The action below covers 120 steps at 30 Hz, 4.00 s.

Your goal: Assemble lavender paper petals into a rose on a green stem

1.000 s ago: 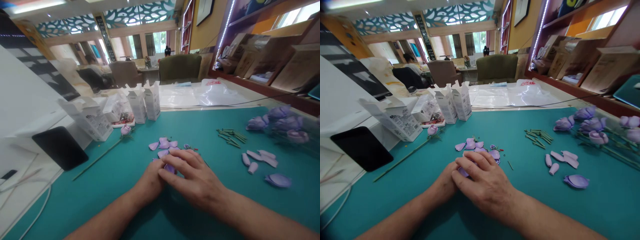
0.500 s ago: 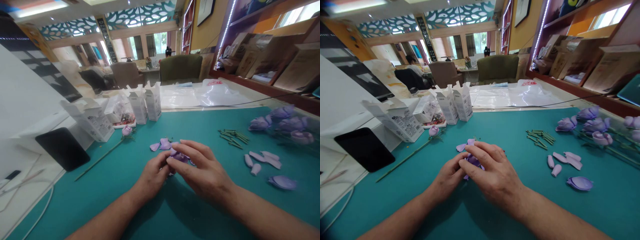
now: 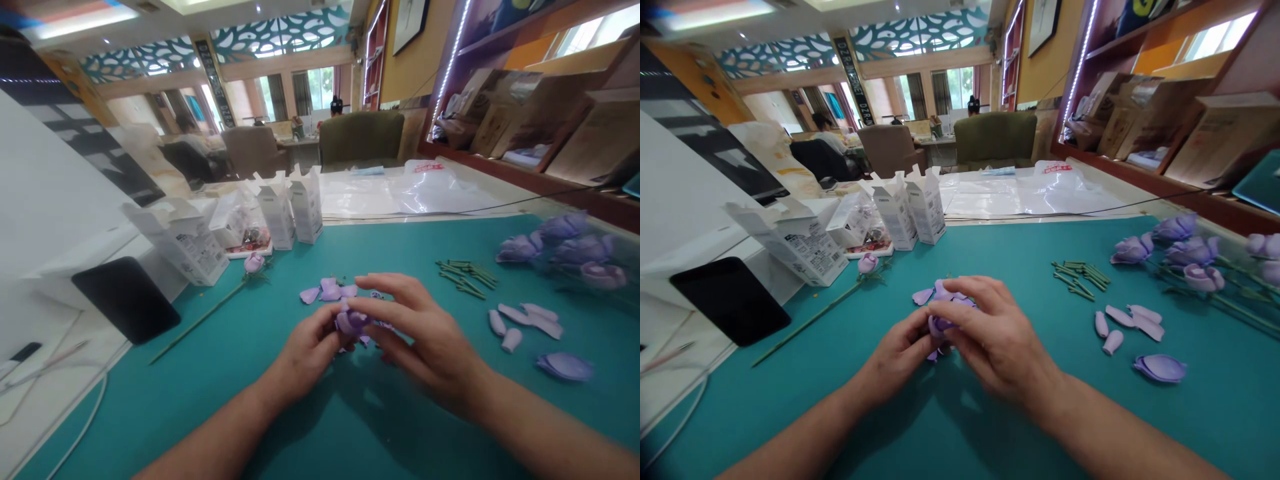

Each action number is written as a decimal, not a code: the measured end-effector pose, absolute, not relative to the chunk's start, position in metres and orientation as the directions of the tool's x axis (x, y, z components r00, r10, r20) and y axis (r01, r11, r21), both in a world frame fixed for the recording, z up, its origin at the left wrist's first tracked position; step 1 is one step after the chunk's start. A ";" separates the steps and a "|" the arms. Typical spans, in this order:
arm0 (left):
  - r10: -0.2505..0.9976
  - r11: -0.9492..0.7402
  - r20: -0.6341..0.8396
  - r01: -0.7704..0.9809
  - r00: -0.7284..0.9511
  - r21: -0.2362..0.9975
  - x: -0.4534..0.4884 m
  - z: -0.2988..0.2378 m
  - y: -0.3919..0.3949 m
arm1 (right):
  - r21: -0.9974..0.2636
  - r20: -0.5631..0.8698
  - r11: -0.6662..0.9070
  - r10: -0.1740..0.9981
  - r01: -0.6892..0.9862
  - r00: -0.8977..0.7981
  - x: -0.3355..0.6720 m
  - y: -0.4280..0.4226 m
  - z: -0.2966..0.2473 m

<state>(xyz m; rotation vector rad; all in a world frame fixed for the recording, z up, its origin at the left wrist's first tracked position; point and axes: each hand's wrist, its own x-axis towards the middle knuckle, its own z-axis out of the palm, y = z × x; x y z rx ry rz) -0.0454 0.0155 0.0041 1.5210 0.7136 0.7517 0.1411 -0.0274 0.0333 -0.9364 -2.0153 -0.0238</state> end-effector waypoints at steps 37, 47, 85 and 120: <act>0.821 -0.323 0.172 0.195 0.544 0.926 -0.047 -0.004 0.016 | -0.447 0.558 0.546 0.789 0.709 -0.255 0.130 -0.029 0.020; 0.823 -0.244 0.149 0.104 0.548 0.964 -0.047 -0.006 0.018 | -0.535 0.556 0.555 0.799 0.637 -0.229 0.128 -0.031 0.021; 0.904 0.285 -0.192 -0.202 0.383 0.937 -0.048 0.002 0.029 | -0.014 0.043 0.342 0.939 0.940 -0.341 0.181 0.014 -0.002; 0.842 0.372 -0.193 -0.282 0.504 0.884 -0.045 -0.004 0.026 | -0.321 0.578 0.674 0.696 0.665 -0.426 0.148 -0.014 0.025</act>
